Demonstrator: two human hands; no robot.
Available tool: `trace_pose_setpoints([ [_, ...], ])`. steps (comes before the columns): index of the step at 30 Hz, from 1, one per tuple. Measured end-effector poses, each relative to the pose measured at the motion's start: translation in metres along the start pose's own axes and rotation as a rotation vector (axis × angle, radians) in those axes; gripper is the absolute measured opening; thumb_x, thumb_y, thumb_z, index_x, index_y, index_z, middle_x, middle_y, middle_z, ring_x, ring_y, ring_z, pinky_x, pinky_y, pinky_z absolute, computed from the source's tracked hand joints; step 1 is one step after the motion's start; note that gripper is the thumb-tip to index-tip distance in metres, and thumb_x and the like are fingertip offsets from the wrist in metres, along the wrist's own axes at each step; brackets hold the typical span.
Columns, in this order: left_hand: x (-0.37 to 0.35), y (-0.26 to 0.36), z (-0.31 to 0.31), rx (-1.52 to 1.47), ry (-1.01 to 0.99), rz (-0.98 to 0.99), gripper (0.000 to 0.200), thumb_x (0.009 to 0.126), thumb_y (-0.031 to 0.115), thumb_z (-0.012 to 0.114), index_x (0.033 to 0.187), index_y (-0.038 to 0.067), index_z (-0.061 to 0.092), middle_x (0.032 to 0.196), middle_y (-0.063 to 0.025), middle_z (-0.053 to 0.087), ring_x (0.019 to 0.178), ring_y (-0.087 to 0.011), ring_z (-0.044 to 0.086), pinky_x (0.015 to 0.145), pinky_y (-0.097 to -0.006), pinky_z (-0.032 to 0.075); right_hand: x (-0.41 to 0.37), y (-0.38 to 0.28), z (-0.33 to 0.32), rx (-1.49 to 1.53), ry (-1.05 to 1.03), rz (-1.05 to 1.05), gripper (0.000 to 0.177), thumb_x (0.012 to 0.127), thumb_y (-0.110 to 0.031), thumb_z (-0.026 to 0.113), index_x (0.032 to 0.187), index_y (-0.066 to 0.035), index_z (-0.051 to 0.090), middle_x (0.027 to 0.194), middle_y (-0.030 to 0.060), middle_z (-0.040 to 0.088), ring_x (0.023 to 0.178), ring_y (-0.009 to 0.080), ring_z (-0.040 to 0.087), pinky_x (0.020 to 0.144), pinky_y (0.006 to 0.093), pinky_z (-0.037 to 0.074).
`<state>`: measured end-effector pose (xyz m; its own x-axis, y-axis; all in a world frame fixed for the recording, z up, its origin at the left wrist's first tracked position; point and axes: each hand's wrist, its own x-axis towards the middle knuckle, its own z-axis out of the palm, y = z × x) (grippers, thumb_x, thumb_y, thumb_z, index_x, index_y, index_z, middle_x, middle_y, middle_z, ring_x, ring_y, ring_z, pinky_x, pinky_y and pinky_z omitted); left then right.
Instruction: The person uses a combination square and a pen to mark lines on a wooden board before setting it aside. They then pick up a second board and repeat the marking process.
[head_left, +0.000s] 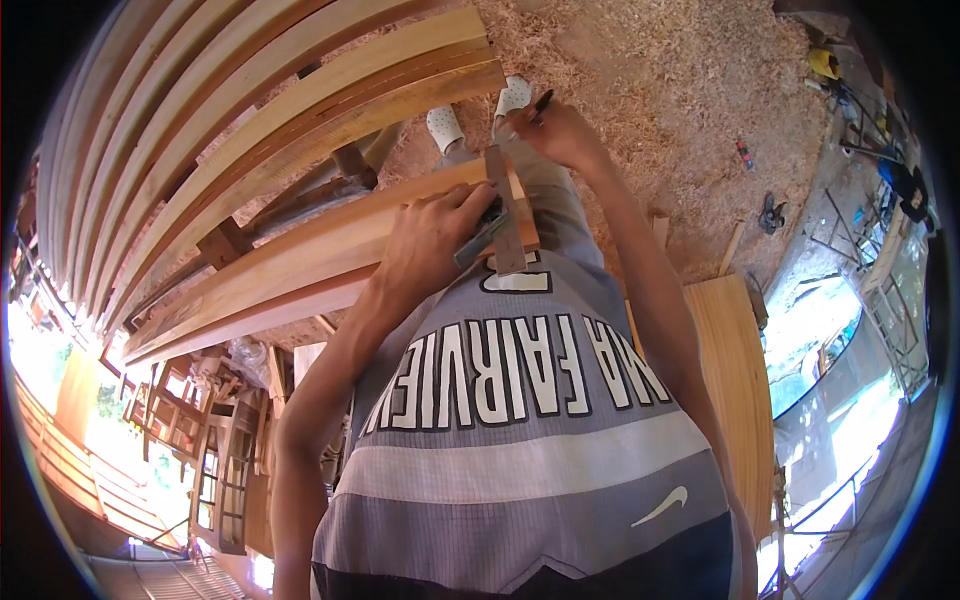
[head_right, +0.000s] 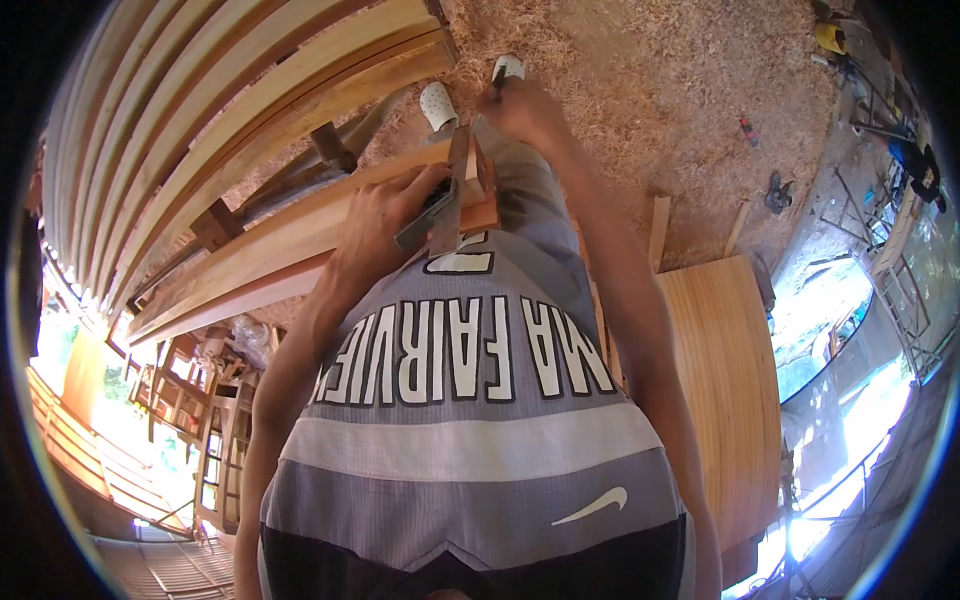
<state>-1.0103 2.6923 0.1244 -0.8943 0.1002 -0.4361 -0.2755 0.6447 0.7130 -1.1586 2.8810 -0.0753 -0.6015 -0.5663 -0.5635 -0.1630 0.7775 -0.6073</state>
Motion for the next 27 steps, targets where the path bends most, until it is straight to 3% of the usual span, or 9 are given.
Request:
trace_pose_setpoints([
  [4, 0.001, 0.002, 0.0, -0.006, 0.018, 0.005, 0.053, 0.075, 0.005, 0.07, 0.127, 0.011, 0.063, 0.108, -0.0173, 0.074, 0.092, -0.044, 0.072, 0.078, -0.0524, 0.058, -0.02, -0.029, -0.014, 0.02, -0.075, -0.065, 0.053, 0.094, -0.048, 0.064, 0.093, 0.003, 0.076, 0.083, 0.0287, 0.072, 0.088, 0.0464, 0.073, 0.08, 0.0546, 0.058],
  [7, -0.001, -0.002, 0.0, -0.005, 0.027, 0.01, 0.052, 0.076, 0.005, 0.069, 0.127, 0.011, 0.063, 0.109, -0.0176, 0.075, 0.092, -0.0442, 0.072, 0.078, -0.0524, 0.058, -0.035, -0.066, -0.057, -0.046, -0.133, -0.124, 0.035, 0.1, -0.038, 0.065, 0.105, -0.005, 0.078, 0.089, 0.0183, 0.076, 0.083, 0.0393, 0.073, 0.075, 0.0466, 0.057],
  [10, 0.002, 0.002, -0.002, -0.005, -0.004, -0.005, 0.051, 0.076, 0.005, 0.068, 0.127, 0.01, 0.063, 0.108, -0.018, 0.074, 0.09, -0.0447, 0.072, 0.078, -0.0524, 0.058, -0.062, -0.104, -0.115, 0.091, -0.258, -0.147, 0.038, 0.102, -0.038, 0.065, 0.101, -0.003, 0.079, 0.085, 0.0145, 0.076, 0.075, 0.0285, 0.074, 0.071, 0.0411, 0.056],
  [12, 0.003, 0.002, -0.003, -0.003, 0.003, 0.005, 0.051, 0.077, 0.004, 0.068, 0.127, 0.01, 0.063, 0.108, -0.0182, 0.074, 0.09, -0.0449, 0.072, 0.077, -0.0526, 0.058, -0.078, -0.12, -0.152, 0.511, -0.522, -0.056, 0.042, 0.104, -0.041, 0.064, 0.096, -0.002, 0.08, 0.081, 0.0085, 0.075, 0.074, 0.0158, 0.072, 0.067, 0.0343, 0.053],
  [13, 0.003, 0.002, -0.003, -0.005, 0.007, 0.01, 0.051, 0.077, 0.004, 0.067, 0.127, 0.009, 0.063, 0.108, -0.0183, 0.074, 0.089, -0.0451, 0.072, 0.077, -0.0528, 0.057, -0.086, -0.123, -0.164, 0.512, -0.516, -0.057, 0.042, 0.104, -0.041, 0.064, 0.096, -0.002, 0.08, 0.081, 0.0085, 0.075, 0.074, 0.0158, 0.072, 0.067, 0.0343, 0.053],
  [16, 0.002, 0.002, 0.0, 0.002, -0.008, -0.026, 0.051, 0.076, 0.001, 0.068, 0.127, 0.009, 0.065, 0.109, -0.0183, 0.075, 0.09, -0.0453, 0.072, 0.079, -0.0518, 0.058, -0.107, -0.12, -0.187, 0.845, -0.244, -0.175, 0.044, 0.105, -0.04, 0.063, 0.092, -0.002, 0.079, 0.078, 0.0043, 0.073, 0.076, 0.0098, 0.068, 0.065, 0.0269, 0.047],
  [18, -0.005, 0.002, -0.003, -0.007, 0.086, 0.008, 0.047, 0.078, -0.001, 0.069, 0.125, 0.008, 0.067, 0.107, -0.0181, 0.076, 0.089, -0.0423, 0.074, 0.079, -0.0484, 0.059, -0.118, -0.118, -0.195, 0.746, 0.227, -0.053, 0.04, 0.105, -0.037, 0.064, 0.095, -0.001, 0.078, 0.08, 0.0028, 0.071, 0.076, 0.0084, 0.064, 0.067, 0.0245, 0.043],
  [25, -0.052, 0.053, -0.043, -0.209, 0.542, 0.054, 0.028, 0.095, -0.004, 0.069, 0.122, 0.002, 0.073, 0.105, -0.0202, 0.078, 0.094, -0.0265, 0.079, 0.08, -0.0344, 0.06, -0.212, -0.085, -0.174, 0.646, 0.636, 0.142, 0.039, 0.107, -0.036, 0.06, 0.104, -0.002, 0.078, 0.084, 0.0012, 0.071, 0.077, 0.007, 0.058, 0.068, 0.0248, 0.04],
  [27, -0.069, 0.059, -0.048, -0.195, 0.563, 0.18, 0.024, 0.1, 0.001, 0.068, 0.123, 0.001, 0.073, 0.107, -0.0184, 0.079, 0.096, -0.023, 0.079, 0.081, -0.0327, 0.06, -0.256, -0.086, -0.144, 0.695, 0.729, 0.18, 0.039, 0.107, -0.036, 0.06, 0.104, -0.002, 0.078, 0.083, 0.0012, 0.071, 0.077, 0.0069, 0.058, 0.067, 0.0249, 0.04],
])
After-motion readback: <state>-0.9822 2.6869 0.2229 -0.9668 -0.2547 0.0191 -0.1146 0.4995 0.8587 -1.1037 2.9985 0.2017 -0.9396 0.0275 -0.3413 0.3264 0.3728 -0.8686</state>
